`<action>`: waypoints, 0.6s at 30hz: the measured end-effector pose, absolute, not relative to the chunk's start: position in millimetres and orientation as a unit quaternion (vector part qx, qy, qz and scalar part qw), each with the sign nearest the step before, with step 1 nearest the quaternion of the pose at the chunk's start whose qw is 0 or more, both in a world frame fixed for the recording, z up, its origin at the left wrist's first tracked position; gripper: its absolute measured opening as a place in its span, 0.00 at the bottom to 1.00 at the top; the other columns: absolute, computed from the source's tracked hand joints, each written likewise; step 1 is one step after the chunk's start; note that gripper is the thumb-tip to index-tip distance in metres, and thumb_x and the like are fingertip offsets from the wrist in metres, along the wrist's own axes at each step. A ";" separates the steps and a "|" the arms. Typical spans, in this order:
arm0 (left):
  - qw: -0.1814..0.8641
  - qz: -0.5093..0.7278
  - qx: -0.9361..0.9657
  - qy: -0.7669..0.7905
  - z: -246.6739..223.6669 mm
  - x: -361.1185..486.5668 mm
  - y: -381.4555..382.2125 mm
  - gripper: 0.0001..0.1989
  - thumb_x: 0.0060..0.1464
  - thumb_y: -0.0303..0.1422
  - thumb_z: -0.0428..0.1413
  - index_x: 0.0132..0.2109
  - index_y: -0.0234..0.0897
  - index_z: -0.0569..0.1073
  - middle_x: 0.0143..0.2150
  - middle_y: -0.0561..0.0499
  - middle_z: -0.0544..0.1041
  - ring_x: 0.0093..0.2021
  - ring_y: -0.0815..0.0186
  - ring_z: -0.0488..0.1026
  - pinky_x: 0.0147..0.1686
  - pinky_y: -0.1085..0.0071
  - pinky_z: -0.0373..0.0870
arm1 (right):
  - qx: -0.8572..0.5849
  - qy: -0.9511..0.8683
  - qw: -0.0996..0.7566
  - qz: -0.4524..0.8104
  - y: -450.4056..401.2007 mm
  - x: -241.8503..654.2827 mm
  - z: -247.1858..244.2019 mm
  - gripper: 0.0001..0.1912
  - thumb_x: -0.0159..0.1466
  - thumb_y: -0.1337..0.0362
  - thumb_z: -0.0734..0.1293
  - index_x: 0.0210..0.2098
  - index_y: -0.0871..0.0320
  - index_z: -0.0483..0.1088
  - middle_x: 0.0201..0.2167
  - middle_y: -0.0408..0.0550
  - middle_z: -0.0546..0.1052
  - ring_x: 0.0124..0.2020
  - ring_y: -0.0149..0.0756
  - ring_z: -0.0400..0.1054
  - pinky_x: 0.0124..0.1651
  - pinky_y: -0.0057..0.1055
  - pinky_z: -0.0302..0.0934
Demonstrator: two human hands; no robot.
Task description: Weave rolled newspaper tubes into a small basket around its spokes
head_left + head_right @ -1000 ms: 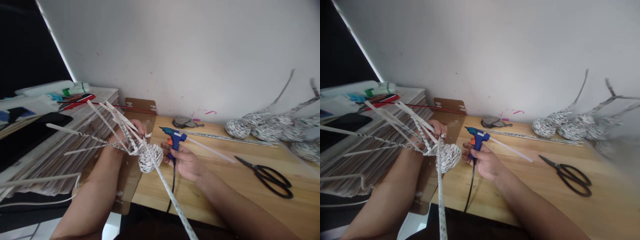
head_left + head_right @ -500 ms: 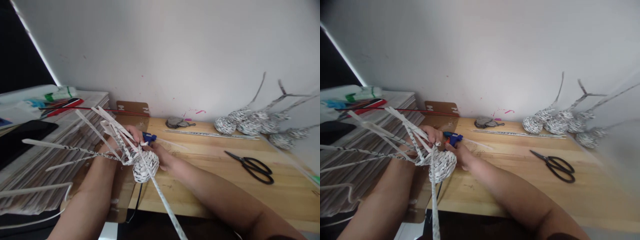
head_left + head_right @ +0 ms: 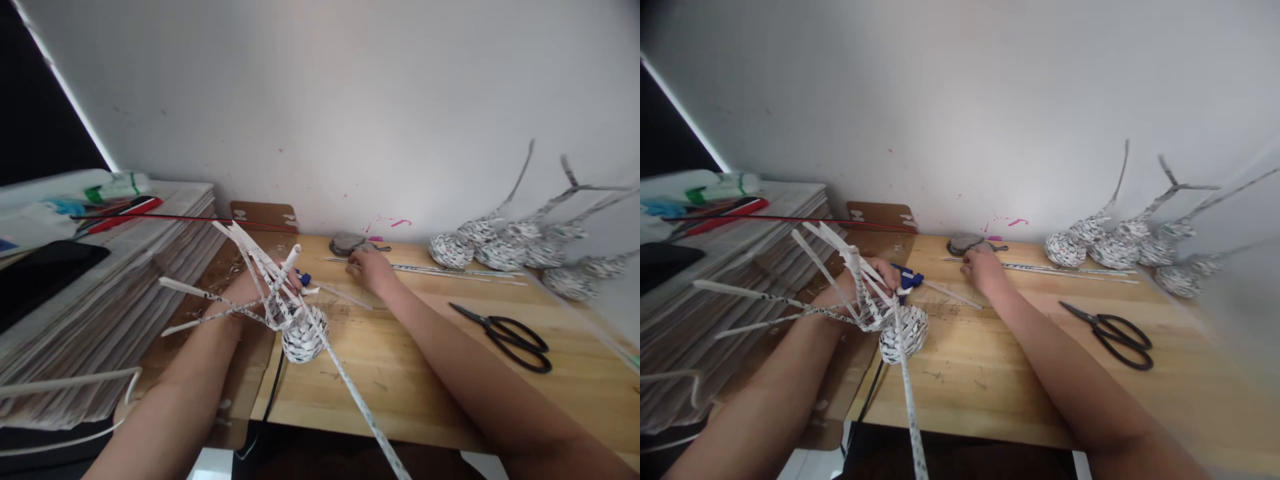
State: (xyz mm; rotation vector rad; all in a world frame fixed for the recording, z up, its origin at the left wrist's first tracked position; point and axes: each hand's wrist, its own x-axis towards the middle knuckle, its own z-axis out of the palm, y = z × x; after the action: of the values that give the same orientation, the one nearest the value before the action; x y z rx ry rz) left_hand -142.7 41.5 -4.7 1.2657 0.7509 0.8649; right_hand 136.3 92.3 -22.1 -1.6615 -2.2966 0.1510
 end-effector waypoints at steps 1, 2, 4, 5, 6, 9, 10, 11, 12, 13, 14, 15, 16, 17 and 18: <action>0.658 0.378 0.555 0.341 -4.5 -142.1 42.8 0.12 0.41 0.38 0.66 0.26 0.33 0.76 0.25 0.47 0.78 0.24 0.64 0.73 0.23 0.72 0.67 | -0.577 -0.801 0.152 0.049 94.6 134.6 -25.1 0.10 0.63 0.64 0.68 0.43 0.61 0.77 0.43 0.58 0.77 0.46 0.46 0.69 0.48 0.35 0.58; 0.657 0.377 0.552 0.350 -4.5 -141.9 44.0 0.12 0.41 0.38 0.65 0.25 0.33 0.75 0.24 0.47 0.78 0.23 0.64 0.73 0.23 0.72 0.67 | -0.575 -0.803 0.153 0.046 96.5 132.4 -27.0 0.10 0.64 0.64 0.68 0.44 0.60 0.77 0.43 0.58 0.77 0.47 0.46 0.68 0.49 0.35 0.58; 0.652 0.378 0.547 0.365 -4.7 -142.3 45.6 0.13 0.42 0.40 0.64 0.25 0.33 0.75 0.24 0.47 0.78 0.23 0.65 0.72 0.22 0.72 0.66 | -0.570 -0.807 0.151 0.045 99.6 127.8 -27.7 0.10 0.64 0.64 0.68 0.43 0.59 0.77 0.43 0.57 0.77 0.49 0.46 0.68 0.50 0.36 0.58; 0.649 0.379 0.545 0.372 -5.0 -142.8 46.0 0.14 0.43 0.41 0.64 0.25 0.33 0.75 0.24 0.47 0.77 0.23 0.65 0.72 0.22 0.72 0.66 | -0.567 -0.809 0.148 0.046 101.2 125.8 -27.2 0.09 0.64 0.64 0.68 0.42 0.59 0.77 0.43 0.56 0.77 0.49 0.46 0.68 0.50 0.36 0.58; 0.646 0.380 0.544 0.378 -5.5 -143.6 46.1 0.13 0.43 0.40 0.64 0.25 0.33 0.75 0.23 0.47 0.77 0.23 0.66 0.72 0.22 0.72 0.66 | -0.566 -0.810 0.145 0.046 102.7 124.3 -26.6 0.09 0.64 0.64 0.68 0.42 0.58 0.77 0.43 0.56 0.77 0.48 0.46 0.68 0.49 0.36 0.58; 0.638 0.388 0.540 0.387 -7.5 -147.0 45.9 0.11 0.41 0.37 0.65 0.25 0.34 0.75 0.25 0.48 0.78 0.24 0.65 0.72 0.23 0.73 0.66 | -0.569 -0.810 0.135 0.043 106.3 122.4 -25.5 0.09 0.64 0.64 0.68 0.42 0.59 0.77 0.43 0.57 0.77 0.47 0.46 0.68 0.48 0.36 0.59; 0.635 0.392 0.539 0.390 -8.3 -148.3 46.1 0.10 0.39 0.36 0.66 0.25 0.34 0.75 0.25 0.48 0.78 0.25 0.65 0.73 0.24 0.72 0.67 | -0.570 -0.810 0.132 0.041 106.8 122.7 -25.5 0.09 0.65 0.64 0.67 0.42 0.60 0.77 0.43 0.56 0.77 0.47 0.45 0.69 0.48 0.35 0.58; 0.634 0.396 0.537 0.391 -9.0 -149.5 46.5 0.09 0.37 0.34 0.66 0.25 0.35 0.75 0.26 0.48 0.79 0.26 0.64 0.73 0.25 0.72 0.68 | -0.570 -0.810 0.129 0.039 107.0 123.2 -25.6 0.09 0.65 0.64 0.67 0.41 0.60 0.77 0.42 0.56 0.77 0.47 0.45 0.69 0.48 0.35 0.58; 0.631 0.399 0.536 0.394 -9.6 -150.7 47.1 0.09 0.36 0.33 0.67 0.25 0.35 0.75 0.27 0.48 0.79 0.26 0.64 0.74 0.25 0.72 0.68 | -0.570 -0.811 0.125 0.037 106.8 124.0 -25.7 0.08 0.65 0.64 0.66 0.41 0.60 0.76 0.42 0.55 0.78 0.47 0.45 0.69 0.48 0.35 0.58; 0.629 0.400 0.536 0.397 -10.0 -151.6 48.0 0.09 0.35 0.32 0.67 0.25 0.35 0.74 0.27 0.48 0.79 0.27 0.63 0.74 0.26 0.72 0.68 | -0.568 -0.813 0.121 0.035 106.5 124.7 -25.7 0.08 0.65 0.64 0.66 0.41 0.59 0.76 0.42 0.55 0.78 0.47 0.44 0.68 0.49 0.34 0.58; 0.627 0.399 0.537 0.400 -10.0 -152.2 48.8 0.09 0.35 0.32 0.67 0.24 0.35 0.74 0.27 0.48 0.79 0.27 0.63 0.74 0.26 0.71 0.69 | -0.566 -0.816 0.116 0.033 105.9 125.4 -25.6 0.08 0.65 0.64 0.67 0.41 0.59 0.76 0.42 0.54 0.78 0.48 0.44 0.68 0.49 0.34 0.57; 0.625 0.397 0.538 0.403 -9.8 -152.5 49.6 0.09 0.36 0.33 0.66 0.24 0.35 0.74 0.26 0.47 0.79 0.27 0.63 0.74 0.26 0.71 0.69 | -0.564 -0.818 0.111 0.031 105.3 125.7 -25.6 0.08 0.65 0.64 0.67 0.40 0.59 0.76 0.43 0.54 0.78 0.48 0.44 0.68 0.49 0.34 0.57; 0.623 0.397 0.538 0.406 -9.2 -152.6 50.2 0.10 0.38 0.34 0.66 0.23 0.34 0.73 0.25 0.47 0.78 0.27 0.63 0.74 0.26 0.71 0.69 | -0.562 -0.820 0.106 0.029 104.7 125.7 -25.5 0.07 0.65 0.64 0.67 0.40 0.59 0.76 0.43 0.54 0.78 0.49 0.45 0.68 0.49 0.34 0.56; 0.621 0.397 0.539 0.407 -8.5 -152.5 50.3 0.10 0.39 0.36 0.65 0.23 0.34 0.73 0.25 0.47 0.78 0.26 0.63 0.74 0.27 0.70 0.69 | -0.562 -0.821 0.100 0.027 104.0 125.4 -25.5 0.07 0.65 0.64 0.67 0.40 0.59 0.76 0.43 0.55 0.78 0.49 0.46 0.68 0.49 0.35 0.56; 0.620 0.398 0.539 0.408 -7.6 -152.1 50.1 0.11 0.41 0.37 0.64 0.23 0.35 0.74 0.25 0.47 0.78 0.26 0.62 0.74 0.27 0.70 0.69 | -0.563 -0.821 0.093 0.026 103.3 124.8 -25.4 0.07 0.65 0.64 0.67 0.39 0.59 0.76 0.43 0.55 0.78 0.49 0.46 0.68 0.49 0.35 0.56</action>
State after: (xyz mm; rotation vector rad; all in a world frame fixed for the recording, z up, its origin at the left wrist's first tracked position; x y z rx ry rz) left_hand -152.1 50.1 -7.6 1.2383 0.9392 0.9163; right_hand 124.8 103.3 -25.4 -1.6694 -2.4365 0.0760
